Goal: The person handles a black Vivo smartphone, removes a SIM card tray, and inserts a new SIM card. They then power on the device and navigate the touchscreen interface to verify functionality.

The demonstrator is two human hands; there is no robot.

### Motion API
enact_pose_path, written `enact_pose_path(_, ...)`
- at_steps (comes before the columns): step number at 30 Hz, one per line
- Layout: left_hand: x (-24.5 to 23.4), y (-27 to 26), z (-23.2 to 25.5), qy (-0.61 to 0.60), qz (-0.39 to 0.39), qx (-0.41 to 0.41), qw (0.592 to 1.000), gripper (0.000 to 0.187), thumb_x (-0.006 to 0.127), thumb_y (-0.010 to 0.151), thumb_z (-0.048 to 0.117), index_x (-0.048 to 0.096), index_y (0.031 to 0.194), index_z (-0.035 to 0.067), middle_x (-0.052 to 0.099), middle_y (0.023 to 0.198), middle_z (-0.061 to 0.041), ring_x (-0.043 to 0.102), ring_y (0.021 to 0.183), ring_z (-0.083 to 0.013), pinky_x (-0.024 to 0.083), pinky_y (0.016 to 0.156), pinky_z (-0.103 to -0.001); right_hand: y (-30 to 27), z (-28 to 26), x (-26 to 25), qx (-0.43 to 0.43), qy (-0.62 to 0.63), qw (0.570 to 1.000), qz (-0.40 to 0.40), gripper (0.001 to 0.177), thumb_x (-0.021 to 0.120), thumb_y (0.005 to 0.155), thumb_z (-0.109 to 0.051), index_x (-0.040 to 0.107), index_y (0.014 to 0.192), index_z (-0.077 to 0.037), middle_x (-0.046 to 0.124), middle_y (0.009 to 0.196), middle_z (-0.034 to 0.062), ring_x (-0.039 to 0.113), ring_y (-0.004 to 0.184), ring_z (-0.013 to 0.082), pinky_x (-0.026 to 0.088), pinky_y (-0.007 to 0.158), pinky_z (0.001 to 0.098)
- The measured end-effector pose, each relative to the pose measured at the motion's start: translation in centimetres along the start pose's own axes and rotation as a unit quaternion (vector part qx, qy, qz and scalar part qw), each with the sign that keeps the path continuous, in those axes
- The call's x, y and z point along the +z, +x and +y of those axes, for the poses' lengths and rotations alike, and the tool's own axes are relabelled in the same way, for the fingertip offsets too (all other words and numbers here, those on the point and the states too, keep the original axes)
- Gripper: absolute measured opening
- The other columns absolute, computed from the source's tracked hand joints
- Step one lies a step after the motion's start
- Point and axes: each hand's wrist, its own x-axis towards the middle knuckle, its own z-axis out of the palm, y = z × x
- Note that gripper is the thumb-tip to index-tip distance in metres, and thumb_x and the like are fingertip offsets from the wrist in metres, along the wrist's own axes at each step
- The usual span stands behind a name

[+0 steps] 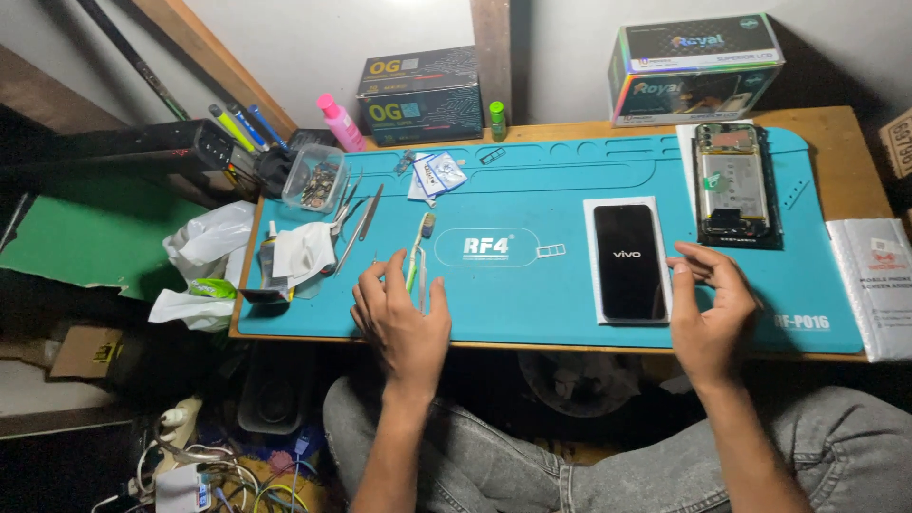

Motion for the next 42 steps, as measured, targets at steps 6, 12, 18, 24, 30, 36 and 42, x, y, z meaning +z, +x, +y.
enact_pose_path(6,0.5,0.7,-3.7,-0.056,-0.063,0.028,0.996,0.030,0.074,0.092,0.011,0.076,0.119,0.001,0.072,0.099,-0.016,0.068,0.088,-0.0379,0.053,0.083,-0.052,-0.6,0.8,0.5,-0.010,0.003,1.000,-0.010,0.017,0.061,0.115,0.010,0.071,0.129,0.011,0.073,0.119,0.0236,0.073,0.110,0.0304,0.056,0.100,0.0392)
enact_pose_path(12,0.0,1.6,-5.8,-0.023,-0.023,0.026,0.999,0.025,0.078,0.086,0.009,0.077,0.111,0.005,0.070,0.093,-0.013,0.067,0.083,-0.0364,0.050,0.076,-0.051,-1.1,1.4,0.7,-0.010,0.002,1.000,-0.017,0.016,0.059,0.119,0.013,0.069,0.132,0.016,0.072,0.125,0.0269,0.072,0.114,0.0320,0.056,0.103,0.0396)
enact_pose_path(18,-0.9,2.1,-7.6,-0.041,0.000,0.018,0.999,0.025,0.079,0.087,0.007,0.079,0.112,0.003,0.067,0.101,-0.016,0.062,0.092,-0.0364,0.054,0.078,-0.049,-1.3,2.0,1.0,-0.017,0.000,1.000,-0.015,0.015,0.060,0.121,0.015,0.069,0.132,0.016,0.072,0.126,0.0271,0.072,0.115,0.0320,0.056,0.104,0.0388)
enact_pose_path(24,1.0,4.0,-9.5,-0.046,0.052,0.055,0.996,0.023,0.077,0.087,-0.003,0.079,0.110,-0.003,0.066,0.102,-0.017,0.066,0.097,-0.0363,0.058,0.079,-0.047,-1.3,1.8,1.1,-0.014,0.000,1.000,-0.013,0.016,0.059,0.120,0.014,0.070,0.131,0.016,0.072,0.126,0.0263,0.073,0.113,0.0328,0.056,0.103,0.0388)
enact_pose_path(30,0.3,4.7,-7.1,0.059,0.086,0.038,0.994,0.031,0.078,0.085,0.005,0.078,0.115,0.011,0.065,0.113,-0.008,0.061,0.105,-0.0328,0.048,0.077,-0.049,-1.2,1.0,0.9,-0.013,-0.009,1.000,-0.018,0.017,0.059,0.119,0.013,0.071,0.131,0.014,0.071,0.127,0.0258,0.072,0.115,0.0310,0.056,0.105,0.0395)
enact_pose_path(36,4.4,7.9,-3.6,-0.156,0.012,0.071,0.985,0.029,0.075,0.094,0.011,0.076,0.119,-0.002,0.071,0.107,-0.020,0.063,0.107,-0.0412,0.051,0.099,-0.054,-0.9,0.7,0.8,-0.020,-0.026,0.999,-0.020,0.018,0.060,0.118,0.012,0.073,0.130,0.014,0.072,0.125,0.0256,0.071,0.114,0.0313,0.056,0.103,0.0405)
enact_pose_path(42,9.4,12.7,-0.9,-0.021,-0.076,-0.017,0.997,0.062,0.079,0.089,0.052,0.065,0.128,0.005,0.068,0.115,-0.021,0.063,0.112,-0.0435,0.049,0.093,-0.059,-0.6,0.0,0.6,-0.015,-0.041,0.999,-0.013,0.018,0.061,0.115,0.011,0.075,0.126,0.010,0.074,0.121,0.0219,0.070,0.112,0.0292,0.057,0.105,0.0396)
